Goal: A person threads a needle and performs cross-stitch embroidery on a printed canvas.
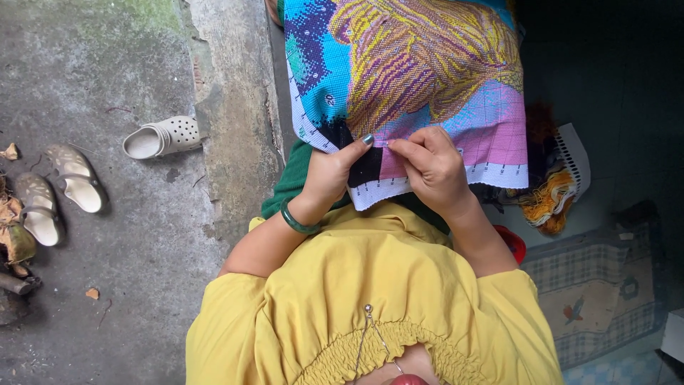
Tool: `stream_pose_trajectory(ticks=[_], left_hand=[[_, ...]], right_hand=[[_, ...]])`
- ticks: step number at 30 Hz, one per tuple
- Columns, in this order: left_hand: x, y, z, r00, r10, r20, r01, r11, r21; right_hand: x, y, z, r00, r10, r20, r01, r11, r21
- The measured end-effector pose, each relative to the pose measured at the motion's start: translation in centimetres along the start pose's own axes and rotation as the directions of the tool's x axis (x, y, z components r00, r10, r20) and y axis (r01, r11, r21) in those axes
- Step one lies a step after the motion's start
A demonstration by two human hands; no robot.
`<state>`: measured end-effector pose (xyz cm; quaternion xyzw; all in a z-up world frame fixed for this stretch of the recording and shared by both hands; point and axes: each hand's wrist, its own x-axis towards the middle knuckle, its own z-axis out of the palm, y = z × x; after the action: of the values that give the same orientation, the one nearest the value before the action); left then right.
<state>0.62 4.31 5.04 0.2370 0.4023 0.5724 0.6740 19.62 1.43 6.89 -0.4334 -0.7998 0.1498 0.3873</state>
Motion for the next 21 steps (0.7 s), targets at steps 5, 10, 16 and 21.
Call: stream_pose_trajectory(ticks=[5, 10, 16, 21], left_hand=[[0.0, 0.5, 0.4, 1.0, -0.004, 0.0, 0.004, 1.0, 0.0], [0.2, 0.2, 0.2, 1.0, 0.015, -0.004, -0.015, 1.0, -0.001], [0.3, -0.4, -0.4, 1.0, 0.003, 0.009, -0.002, 1.0, -0.011], [0.2, -0.1, 0.1, 1.0, -0.003, -0.002, 0.003, 1.0, -0.026]], right_hand=[[0.0, 0.1, 0.1, 1.0, -0.019, 0.005, 0.02, 0.999, -0.028], [-0.3, 0.1, 0.5, 0.999, -0.046, -0.006, 0.045, 0.994, -0.095], [-0.5, 0.3, 1.1, 0.996, 0.044, -0.073, -0.043, 0.999, 0.018], [-0.7, 0.3, 1.7, 0.989, 0.104, -0.109, -0.097, 0.993, 0.066]])
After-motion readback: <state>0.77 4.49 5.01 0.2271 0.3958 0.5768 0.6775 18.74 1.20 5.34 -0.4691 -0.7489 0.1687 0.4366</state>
